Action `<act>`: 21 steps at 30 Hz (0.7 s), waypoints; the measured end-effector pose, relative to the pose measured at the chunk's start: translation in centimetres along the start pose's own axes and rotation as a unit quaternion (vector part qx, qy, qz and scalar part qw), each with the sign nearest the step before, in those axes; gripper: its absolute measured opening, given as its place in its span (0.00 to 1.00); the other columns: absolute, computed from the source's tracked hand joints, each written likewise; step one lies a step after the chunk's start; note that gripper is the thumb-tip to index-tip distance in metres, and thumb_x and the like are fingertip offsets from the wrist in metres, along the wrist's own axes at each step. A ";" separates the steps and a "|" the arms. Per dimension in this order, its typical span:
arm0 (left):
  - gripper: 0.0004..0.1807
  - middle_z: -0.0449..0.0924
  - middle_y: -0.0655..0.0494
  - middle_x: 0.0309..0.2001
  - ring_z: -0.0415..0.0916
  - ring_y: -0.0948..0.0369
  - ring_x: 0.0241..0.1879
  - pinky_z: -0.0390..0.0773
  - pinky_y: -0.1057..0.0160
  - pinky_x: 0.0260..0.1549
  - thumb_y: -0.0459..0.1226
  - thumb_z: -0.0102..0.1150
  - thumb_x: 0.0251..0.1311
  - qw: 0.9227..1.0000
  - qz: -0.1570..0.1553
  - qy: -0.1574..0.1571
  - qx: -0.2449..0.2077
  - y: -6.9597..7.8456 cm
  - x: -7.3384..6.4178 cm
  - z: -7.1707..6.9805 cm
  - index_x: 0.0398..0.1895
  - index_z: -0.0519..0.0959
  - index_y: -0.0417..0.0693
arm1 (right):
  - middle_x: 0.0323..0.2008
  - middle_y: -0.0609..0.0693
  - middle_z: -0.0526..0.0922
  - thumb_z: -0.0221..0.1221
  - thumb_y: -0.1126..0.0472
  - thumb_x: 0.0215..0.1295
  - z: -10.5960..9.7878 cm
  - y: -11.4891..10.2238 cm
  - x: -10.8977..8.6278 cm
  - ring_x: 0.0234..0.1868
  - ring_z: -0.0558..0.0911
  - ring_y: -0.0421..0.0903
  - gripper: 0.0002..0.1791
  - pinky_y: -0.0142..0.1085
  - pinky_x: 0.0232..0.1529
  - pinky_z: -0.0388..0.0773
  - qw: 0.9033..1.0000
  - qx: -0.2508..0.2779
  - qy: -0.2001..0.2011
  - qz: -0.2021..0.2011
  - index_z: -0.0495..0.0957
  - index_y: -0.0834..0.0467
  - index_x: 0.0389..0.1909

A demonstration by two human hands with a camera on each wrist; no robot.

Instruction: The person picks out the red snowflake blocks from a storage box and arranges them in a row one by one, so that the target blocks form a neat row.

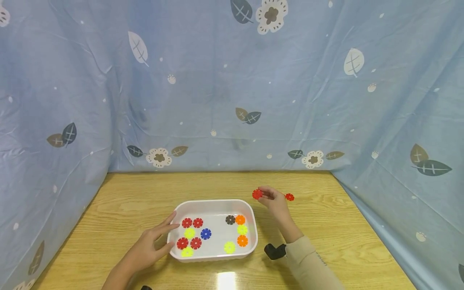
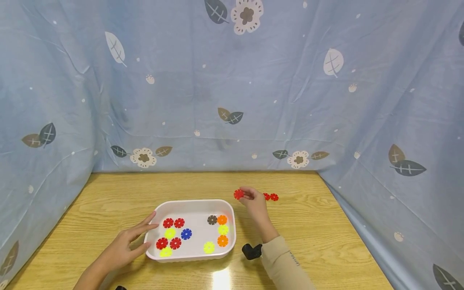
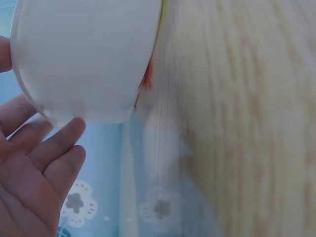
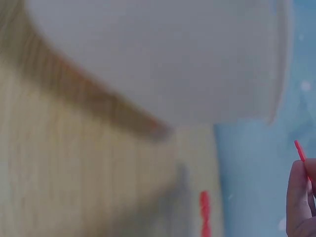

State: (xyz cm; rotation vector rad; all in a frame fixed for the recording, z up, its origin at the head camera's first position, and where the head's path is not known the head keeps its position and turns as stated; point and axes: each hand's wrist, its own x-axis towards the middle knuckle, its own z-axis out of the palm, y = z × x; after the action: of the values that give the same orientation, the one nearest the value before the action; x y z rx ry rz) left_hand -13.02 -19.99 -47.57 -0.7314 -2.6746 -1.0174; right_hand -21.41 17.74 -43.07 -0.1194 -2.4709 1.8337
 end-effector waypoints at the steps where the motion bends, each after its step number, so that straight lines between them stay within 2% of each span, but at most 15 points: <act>1: 0.21 0.64 0.49 0.69 0.66 0.49 0.63 0.72 0.52 0.57 0.40 0.63 0.58 1.000 0.002 0.001 0.000 0.0 0.0 0.0 0.56 0.78 0.49 | 0.52 0.59 0.79 0.58 0.70 0.61 -0.2 0.5 0.2 0.51 0.76 0.51 0.20 0.31 0.47 0.80 1.000 -0.009 0.002 0.008 0.76 0.63 0.55; 8: 0.21 0.64 0.48 0.69 0.65 0.48 0.63 0.69 0.59 0.59 0.39 0.63 0.57 1.000 0.006 0.004 -0.001 0.0 -0.1 0.0 0.55 0.78 0.49 | 0.54 0.59 0.77 0.57 0.69 0.60 -0.7 3.3 1.4 0.54 0.75 0.52 0.20 0.37 0.49 0.77 0.999 -0.029 0.000 0.045 0.76 0.62 0.55; 14: 0.21 0.63 0.48 0.69 0.65 0.48 0.63 0.70 0.51 0.57 0.39 0.63 0.58 1.000 -0.001 0.000 0.000 0.2 -0.2 -0.1 0.56 0.78 0.49 | 0.53 0.61 0.76 0.58 0.71 0.60 -0.4 4.3 1.9 0.53 0.75 0.53 0.20 0.36 0.46 0.79 0.996 -0.013 -0.019 0.086 0.76 0.64 0.55; 21: 0.21 0.63 0.49 0.69 0.65 0.48 0.63 0.71 0.47 0.56 0.40 0.62 0.58 1.000 -0.003 -0.004 -0.002 0.1 -0.1 -0.1 0.57 0.77 0.49 | 0.48 0.62 0.78 0.59 0.72 0.56 -0.1 4.7 2.2 0.49 0.76 0.53 0.19 0.33 0.42 0.78 0.995 -0.058 -0.021 0.082 0.78 0.66 0.51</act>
State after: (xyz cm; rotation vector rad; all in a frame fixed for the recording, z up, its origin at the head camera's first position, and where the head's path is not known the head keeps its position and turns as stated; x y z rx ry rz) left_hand -12.95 -20.03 -47.49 -0.7299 -2.6841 -1.0225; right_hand -23.46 19.39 -47.53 -0.2996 -2.6702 1.7656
